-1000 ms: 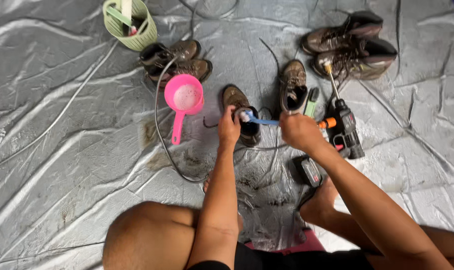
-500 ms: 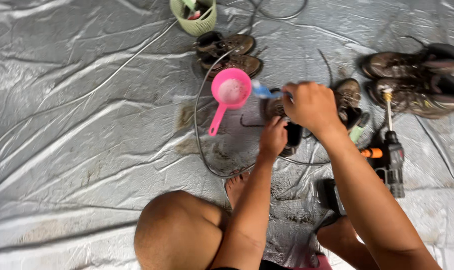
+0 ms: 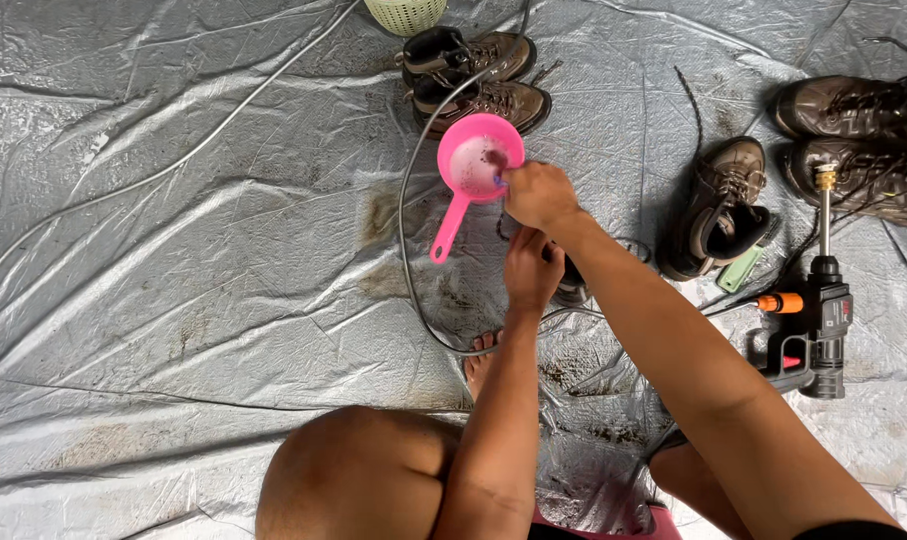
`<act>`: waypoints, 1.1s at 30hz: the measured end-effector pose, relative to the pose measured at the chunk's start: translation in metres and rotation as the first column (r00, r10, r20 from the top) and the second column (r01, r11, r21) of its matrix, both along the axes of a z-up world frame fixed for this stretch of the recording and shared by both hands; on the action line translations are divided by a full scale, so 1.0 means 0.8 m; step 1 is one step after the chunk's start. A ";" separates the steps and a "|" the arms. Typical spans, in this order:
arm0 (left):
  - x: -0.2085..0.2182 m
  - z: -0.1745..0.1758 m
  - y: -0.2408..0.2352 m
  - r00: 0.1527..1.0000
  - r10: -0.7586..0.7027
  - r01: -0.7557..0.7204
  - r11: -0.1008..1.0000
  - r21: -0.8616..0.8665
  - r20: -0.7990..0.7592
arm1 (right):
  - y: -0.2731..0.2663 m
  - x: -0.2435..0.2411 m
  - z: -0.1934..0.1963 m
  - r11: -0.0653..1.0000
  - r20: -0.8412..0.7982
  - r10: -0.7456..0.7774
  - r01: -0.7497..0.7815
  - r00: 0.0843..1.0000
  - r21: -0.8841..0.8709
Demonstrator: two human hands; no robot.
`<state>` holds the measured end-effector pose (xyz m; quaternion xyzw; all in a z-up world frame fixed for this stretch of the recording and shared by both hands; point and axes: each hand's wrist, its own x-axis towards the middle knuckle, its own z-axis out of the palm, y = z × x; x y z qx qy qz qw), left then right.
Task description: The person uses a power drill with a brush attachment to scrub the exterior of a brown hiking boot. They then switch to a manual toothbrush to scrub the interior of the same boot. Other boots, a bucket, and cleaning supplies are visible on the tarp.
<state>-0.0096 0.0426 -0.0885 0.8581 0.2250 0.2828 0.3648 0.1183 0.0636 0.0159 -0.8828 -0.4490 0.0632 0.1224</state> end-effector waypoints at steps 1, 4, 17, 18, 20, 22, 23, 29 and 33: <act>-0.005 0.009 0.004 1.000 0.003 -0.003 1.000 0.002 -0.002 | 0.002 -0.010 0.031 1.000 -0.002 0.003 -0.003 1.000 0.002; -0.013 0.035 0.010 0.997 0.051 -0.055 0.996 0.065 0.058 | 0.005 -0.014 0.060 0.998 0.061 -0.053 0.054 0.997 -0.016; -0.009 0.058 0.030 0.989 -0.109 0.138 0.931 -0.337 0.102 | -0.175 -0.003 0.162 0.921 -0.377 -0.080 0.213 0.923 0.326; -0.005 0.052 0.031 0.983 -0.140 0.171 0.932 -0.321 0.116 | -0.207 -0.013 0.184 0.917 -0.382 -0.100 0.234 0.919 0.322; 0.000 0.062 0.024 0.977 -0.164 0.204 0.912 -0.355 0.139 | -0.266 -0.037 0.229 0.929 -0.362 -0.143 0.251 0.921 0.272; 0.004 0.071 0.014 0.968 -0.188 0.239 0.893 -0.380 0.167 | -0.309 -0.066 0.263 0.935 -0.336 -0.183 0.269 0.924 0.229; 0.006 0.075 0.008 0.968 -0.212 0.249 0.870 -0.427 0.132 | -0.324 -0.081 0.273 0.949 -0.332 -0.236 0.290 0.913 0.123; 0.009 0.103 -0.059 0.905 -0.424 0.391 0.821 -0.415 0.014 | -0.345 -0.116 -0.001 0.894 -0.285 -0.446 0.439 0.849 -0.089; 0.005 0.086 -0.063 0.899 -0.438 0.408 0.853 -0.325 -0.022 | -0.335 -0.111 -0.050 0.825 -0.369 -0.558 0.545 0.744 -0.149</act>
